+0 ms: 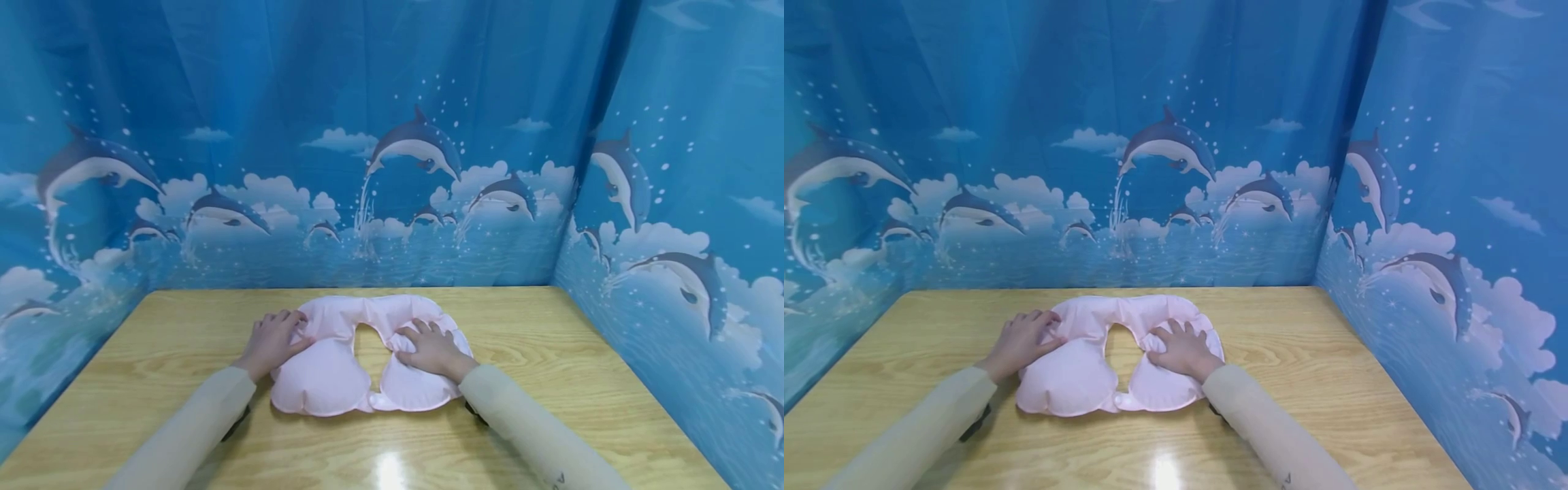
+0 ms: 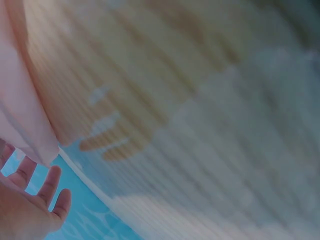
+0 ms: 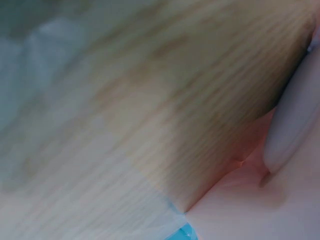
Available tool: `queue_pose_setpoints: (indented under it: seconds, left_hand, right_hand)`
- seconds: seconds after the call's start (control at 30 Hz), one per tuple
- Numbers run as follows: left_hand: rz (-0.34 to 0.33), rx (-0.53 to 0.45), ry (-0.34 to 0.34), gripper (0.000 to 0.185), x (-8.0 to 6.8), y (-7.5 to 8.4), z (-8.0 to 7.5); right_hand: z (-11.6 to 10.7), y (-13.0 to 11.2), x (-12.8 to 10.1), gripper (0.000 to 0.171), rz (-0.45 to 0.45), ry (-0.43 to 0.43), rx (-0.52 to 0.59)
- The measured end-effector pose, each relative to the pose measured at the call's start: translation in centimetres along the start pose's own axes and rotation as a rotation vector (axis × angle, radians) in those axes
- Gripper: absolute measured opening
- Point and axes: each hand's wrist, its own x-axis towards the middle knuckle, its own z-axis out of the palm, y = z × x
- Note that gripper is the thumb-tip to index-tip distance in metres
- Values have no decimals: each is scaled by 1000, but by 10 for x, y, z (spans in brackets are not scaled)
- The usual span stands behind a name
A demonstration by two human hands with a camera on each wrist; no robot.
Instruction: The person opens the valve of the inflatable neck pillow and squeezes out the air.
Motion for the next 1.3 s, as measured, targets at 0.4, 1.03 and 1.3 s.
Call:
queue_pose_setpoints:
  seconds: [0.4,1.03,1.3]
  left_hand:
    - [-5,9,-16,43,0,1,0]
    - [4,43,-69,43,0,1,1]
    - [9,35,-58,41,-3,5,-4]
  right_hand:
    - [1,1,1,51,-12,-11,16]
    - [-4,-7,-3,51,-52,93,-92]
    - [-4,-34,-8,58,-181,145,-83]
